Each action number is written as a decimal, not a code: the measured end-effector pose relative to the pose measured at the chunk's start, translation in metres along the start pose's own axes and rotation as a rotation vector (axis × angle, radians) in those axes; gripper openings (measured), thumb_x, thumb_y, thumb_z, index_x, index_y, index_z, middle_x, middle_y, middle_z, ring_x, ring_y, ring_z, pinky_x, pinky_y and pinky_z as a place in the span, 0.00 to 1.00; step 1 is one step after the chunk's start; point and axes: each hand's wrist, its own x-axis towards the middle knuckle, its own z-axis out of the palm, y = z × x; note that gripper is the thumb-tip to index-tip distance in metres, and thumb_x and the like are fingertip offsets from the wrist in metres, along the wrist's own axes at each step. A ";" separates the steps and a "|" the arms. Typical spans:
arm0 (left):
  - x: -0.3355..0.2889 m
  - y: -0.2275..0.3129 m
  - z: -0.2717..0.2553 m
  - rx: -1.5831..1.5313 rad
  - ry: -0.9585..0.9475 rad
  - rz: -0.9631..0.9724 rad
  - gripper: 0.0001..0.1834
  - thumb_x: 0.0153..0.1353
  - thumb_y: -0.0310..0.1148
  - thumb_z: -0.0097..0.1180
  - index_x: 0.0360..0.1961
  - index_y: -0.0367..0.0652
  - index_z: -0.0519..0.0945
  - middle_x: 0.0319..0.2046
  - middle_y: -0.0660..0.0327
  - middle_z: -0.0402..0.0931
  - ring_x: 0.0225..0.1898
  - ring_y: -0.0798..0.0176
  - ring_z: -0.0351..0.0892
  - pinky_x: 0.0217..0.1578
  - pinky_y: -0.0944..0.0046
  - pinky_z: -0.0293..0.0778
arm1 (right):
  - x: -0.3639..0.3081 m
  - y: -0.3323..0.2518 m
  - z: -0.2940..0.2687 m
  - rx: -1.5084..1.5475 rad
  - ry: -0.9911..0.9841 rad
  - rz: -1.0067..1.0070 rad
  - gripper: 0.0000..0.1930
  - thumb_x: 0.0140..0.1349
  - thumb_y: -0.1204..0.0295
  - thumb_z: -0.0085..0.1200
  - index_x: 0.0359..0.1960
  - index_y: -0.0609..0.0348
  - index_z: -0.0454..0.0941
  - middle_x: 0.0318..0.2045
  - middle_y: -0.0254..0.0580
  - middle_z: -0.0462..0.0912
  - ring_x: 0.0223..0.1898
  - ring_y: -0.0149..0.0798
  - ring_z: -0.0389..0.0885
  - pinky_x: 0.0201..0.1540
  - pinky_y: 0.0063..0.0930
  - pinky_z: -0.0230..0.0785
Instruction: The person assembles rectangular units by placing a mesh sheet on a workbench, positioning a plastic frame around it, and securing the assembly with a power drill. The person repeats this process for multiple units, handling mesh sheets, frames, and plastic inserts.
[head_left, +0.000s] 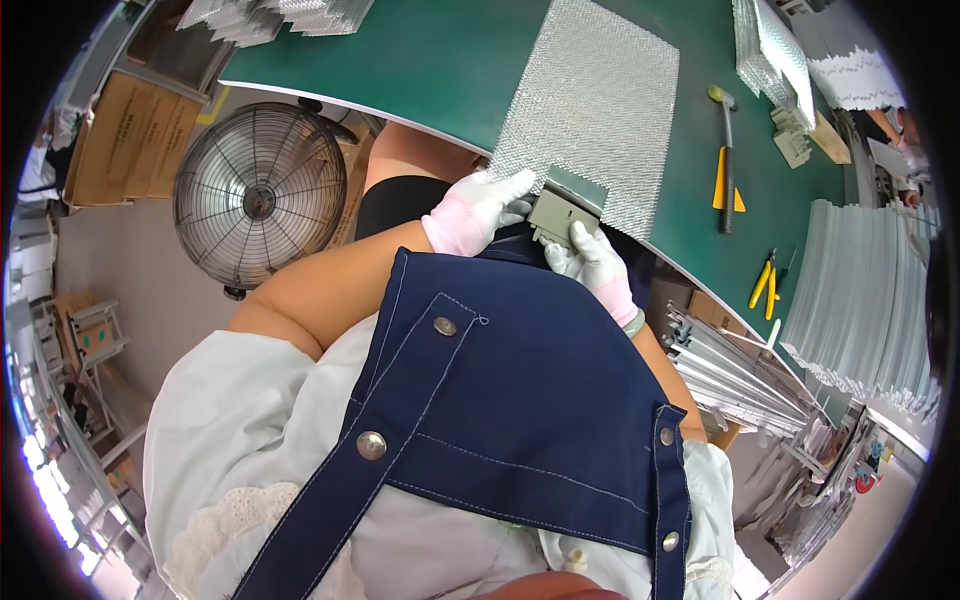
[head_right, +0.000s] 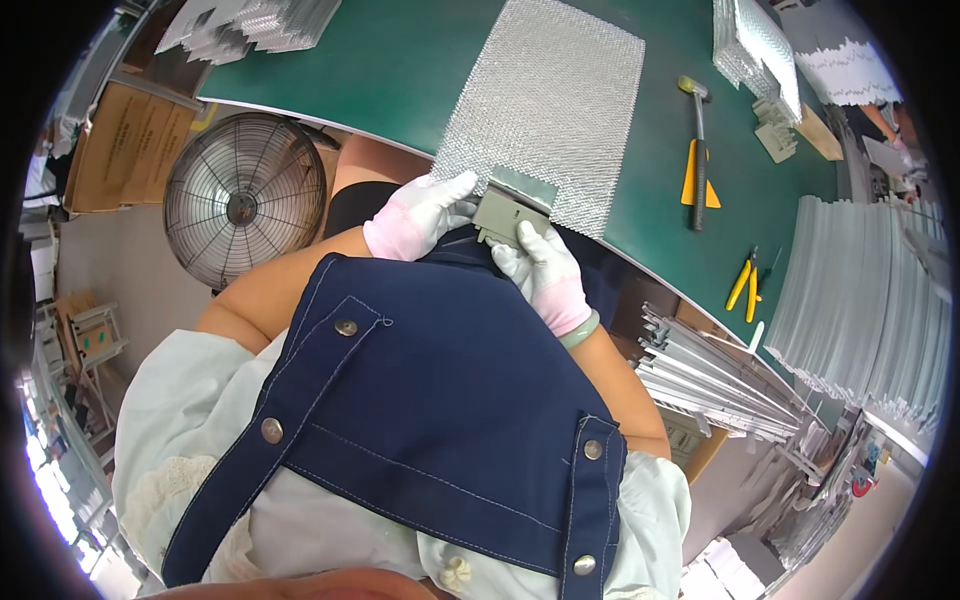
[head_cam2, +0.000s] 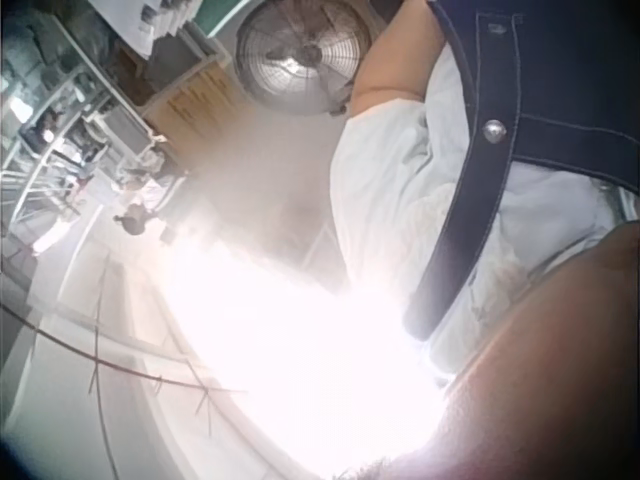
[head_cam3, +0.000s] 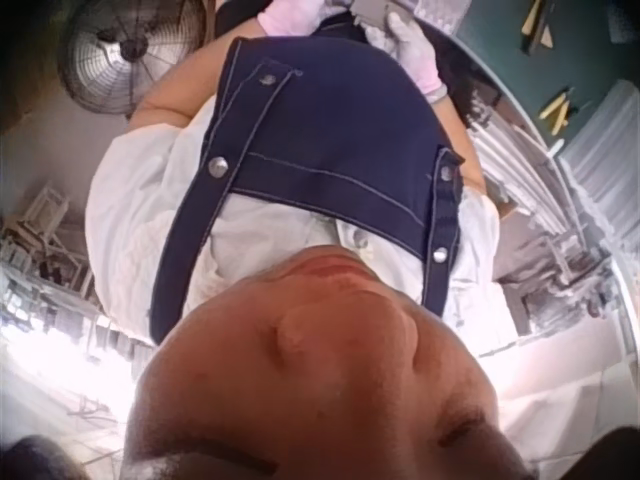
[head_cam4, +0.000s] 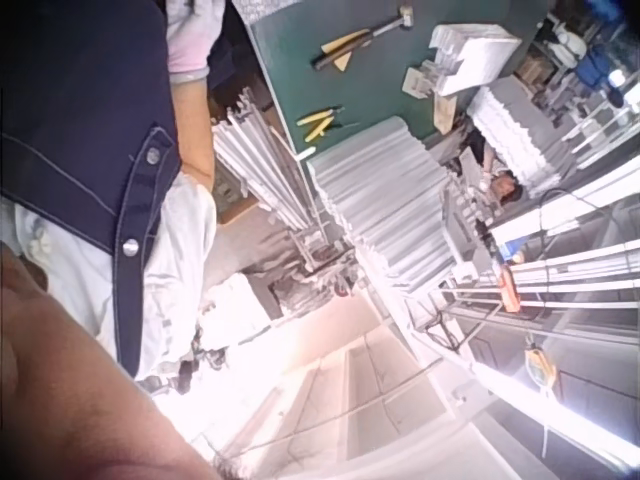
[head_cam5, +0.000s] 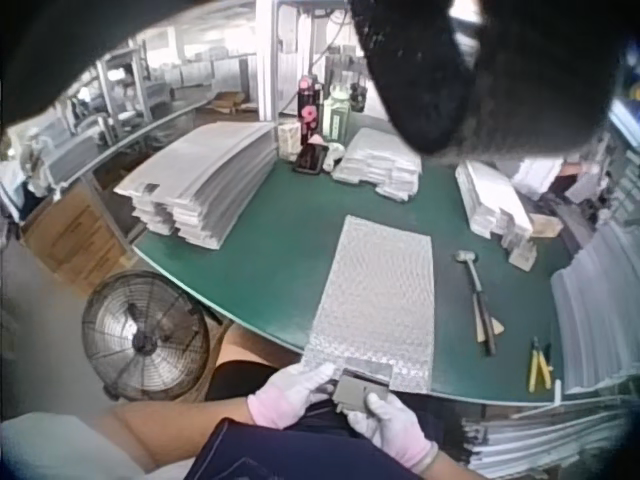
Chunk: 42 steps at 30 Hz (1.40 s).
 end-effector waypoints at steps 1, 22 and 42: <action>0.000 0.002 0.002 0.014 0.004 -0.006 0.23 0.68 0.42 0.61 0.53 0.33 0.75 0.49 0.55 0.78 0.50 0.60 0.78 0.59 0.55 0.72 | 0.000 -0.001 0.000 0.007 -0.011 -0.001 0.17 0.73 0.73 0.50 0.59 0.64 0.67 0.51 0.49 0.79 0.46 0.41 0.82 0.44 0.27 0.81; -0.019 0.013 0.009 0.154 -0.106 -0.221 0.18 0.68 0.43 0.61 0.47 0.40 0.76 0.37 0.66 0.74 0.37 0.72 0.73 0.46 0.62 0.73 | -0.011 -0.016 0.003 -0.108 0.091 -0.159 0.23 0.74 0.55 0.51 0.56 0.62 0.74 0.52 0.46 0.81 0.50 0.38 0.81 0.50 0.32 0.74; 0.004 0.130 0.052 1.609 -0.193 0.850 0.21 0.65 0.48 0.57 0.46 0.41 0.84 0.45 0.50 0.83 0.45 0.44 0.81 0.46 0.54 0.77 | -0.013 -0.018 -0.003 -0.593 -0.043 0.177 0.26 0.69 0.53 0.58 0.50 0.70 0.77 0.40 0.48 0.84 0.34 0.31 0.82 0.40 0.22 0.76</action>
